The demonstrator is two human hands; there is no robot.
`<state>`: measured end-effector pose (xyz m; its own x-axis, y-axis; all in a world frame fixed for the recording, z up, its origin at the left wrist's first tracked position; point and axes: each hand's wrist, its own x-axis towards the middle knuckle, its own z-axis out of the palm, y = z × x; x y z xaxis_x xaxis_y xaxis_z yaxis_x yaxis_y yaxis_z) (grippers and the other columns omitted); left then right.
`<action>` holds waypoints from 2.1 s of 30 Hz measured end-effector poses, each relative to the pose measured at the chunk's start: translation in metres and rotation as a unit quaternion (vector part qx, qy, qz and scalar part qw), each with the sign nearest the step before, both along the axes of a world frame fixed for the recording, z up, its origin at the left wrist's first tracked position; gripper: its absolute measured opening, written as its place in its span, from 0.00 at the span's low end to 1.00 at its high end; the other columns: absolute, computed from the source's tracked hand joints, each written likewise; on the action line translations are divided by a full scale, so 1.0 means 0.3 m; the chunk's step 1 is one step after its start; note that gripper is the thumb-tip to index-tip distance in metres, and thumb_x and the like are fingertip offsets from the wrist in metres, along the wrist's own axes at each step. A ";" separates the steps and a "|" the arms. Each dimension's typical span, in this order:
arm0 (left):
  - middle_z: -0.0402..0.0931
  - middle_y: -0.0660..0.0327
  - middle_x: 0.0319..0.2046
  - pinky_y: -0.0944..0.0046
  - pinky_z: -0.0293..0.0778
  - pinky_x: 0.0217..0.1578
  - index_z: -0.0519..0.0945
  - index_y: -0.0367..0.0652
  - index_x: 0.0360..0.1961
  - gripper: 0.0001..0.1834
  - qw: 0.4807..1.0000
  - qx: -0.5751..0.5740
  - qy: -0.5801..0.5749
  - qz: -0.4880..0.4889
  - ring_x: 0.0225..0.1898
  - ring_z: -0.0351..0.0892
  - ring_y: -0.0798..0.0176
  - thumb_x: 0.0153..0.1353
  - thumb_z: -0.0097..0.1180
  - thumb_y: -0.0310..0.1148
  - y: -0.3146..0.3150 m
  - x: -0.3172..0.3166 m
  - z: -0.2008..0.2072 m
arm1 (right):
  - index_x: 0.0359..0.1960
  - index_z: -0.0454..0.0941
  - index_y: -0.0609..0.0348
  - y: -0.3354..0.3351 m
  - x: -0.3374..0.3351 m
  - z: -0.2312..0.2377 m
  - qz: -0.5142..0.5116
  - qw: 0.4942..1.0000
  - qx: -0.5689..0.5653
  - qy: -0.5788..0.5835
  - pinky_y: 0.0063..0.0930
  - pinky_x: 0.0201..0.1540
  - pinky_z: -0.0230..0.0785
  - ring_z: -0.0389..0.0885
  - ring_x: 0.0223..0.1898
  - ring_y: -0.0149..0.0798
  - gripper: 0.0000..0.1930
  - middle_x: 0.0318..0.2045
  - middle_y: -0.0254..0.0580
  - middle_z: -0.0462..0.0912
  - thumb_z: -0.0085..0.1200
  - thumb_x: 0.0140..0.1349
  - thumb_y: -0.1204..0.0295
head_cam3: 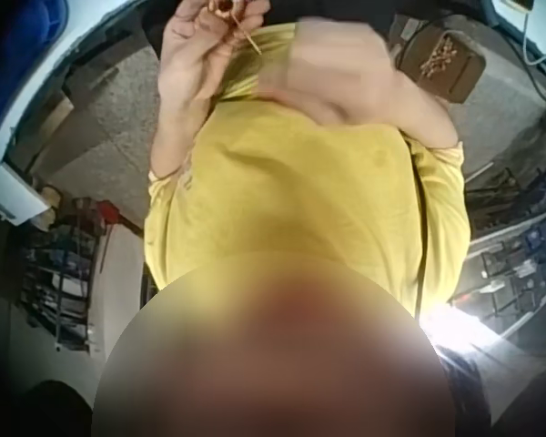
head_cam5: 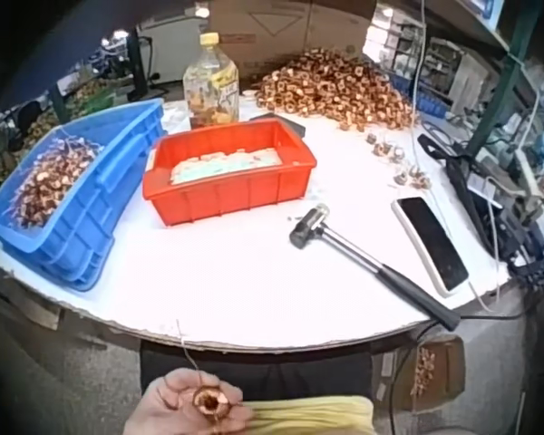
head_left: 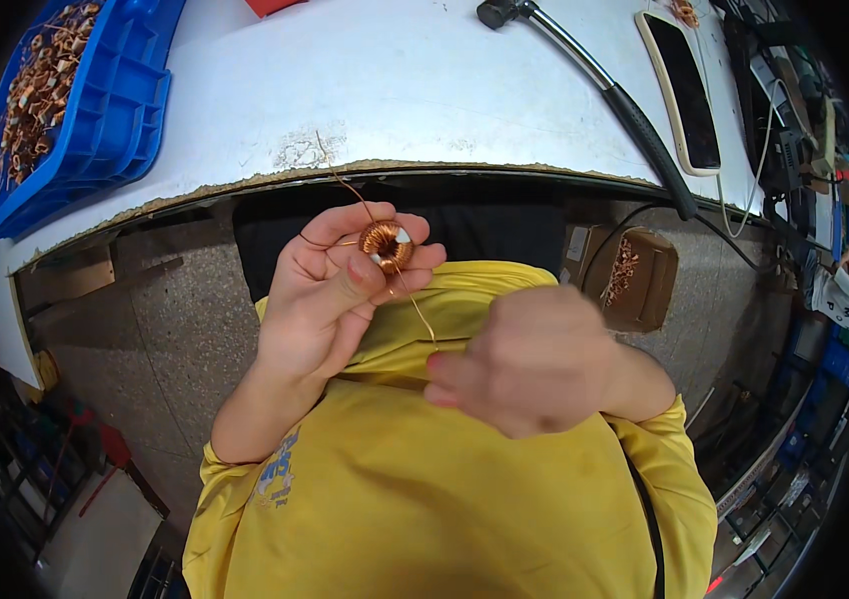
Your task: Assembling and threading wire through small copper-colored coils at an industrial workbench.
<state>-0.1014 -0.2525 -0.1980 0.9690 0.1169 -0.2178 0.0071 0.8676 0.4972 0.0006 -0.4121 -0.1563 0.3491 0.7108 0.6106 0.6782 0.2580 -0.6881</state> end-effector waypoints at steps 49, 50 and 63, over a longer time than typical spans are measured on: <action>0.77 0.50 0.35 0.72 0.74 0.39 0.51 0.46 0.30 0.25 0.951 0.285 0.104 -0.056 0.41 0.80 0.59 0.52 0.58 0.15 -0.039 -0.026 0.173 | 0.20 0.78 0.61 0.096 0.141 0.025 0.023 0.839 -0.198 0.507 0.11 0.19 0.49 0.58 0.17 0.20 0.11 0.16 0.29 0.73 0.55 0.59 0.69; 0.77 0.49 0.35 0.72 0.74 0.39 0.51 0.46 0.30 0.26 0.954 0.279 0.100 -0.042 0.41 0.80 0.59 0.51 0.58 0.14 -0.037 -0.022 0.169 | 0.21 0.78 0.61 0.071 0.126 0.017 0.003 0.896 -0.163 0.413 0.11 0.19 0.49 0.58 0.17 0.20 0.11 0.17 0.29 0.73 0.54 0.59 0.70; 0.74 0.60 0.27 0.72 0.74 0.35 0.57 0.43 0.34 0.19 0.791 0.573 0.131 -0.169 0.35 0.79 0.62 0.54 0.56 0.16 -0.005 0.052 0.229 | 0.19 0.76 0.61 0.070 0.151 0.096 0.032 0.959 -0.199 0.198 0.19 0.18 0.49 0.54 0.15 0.25 0.08 0.12 0.27 0.66 0.53 0.56 0.78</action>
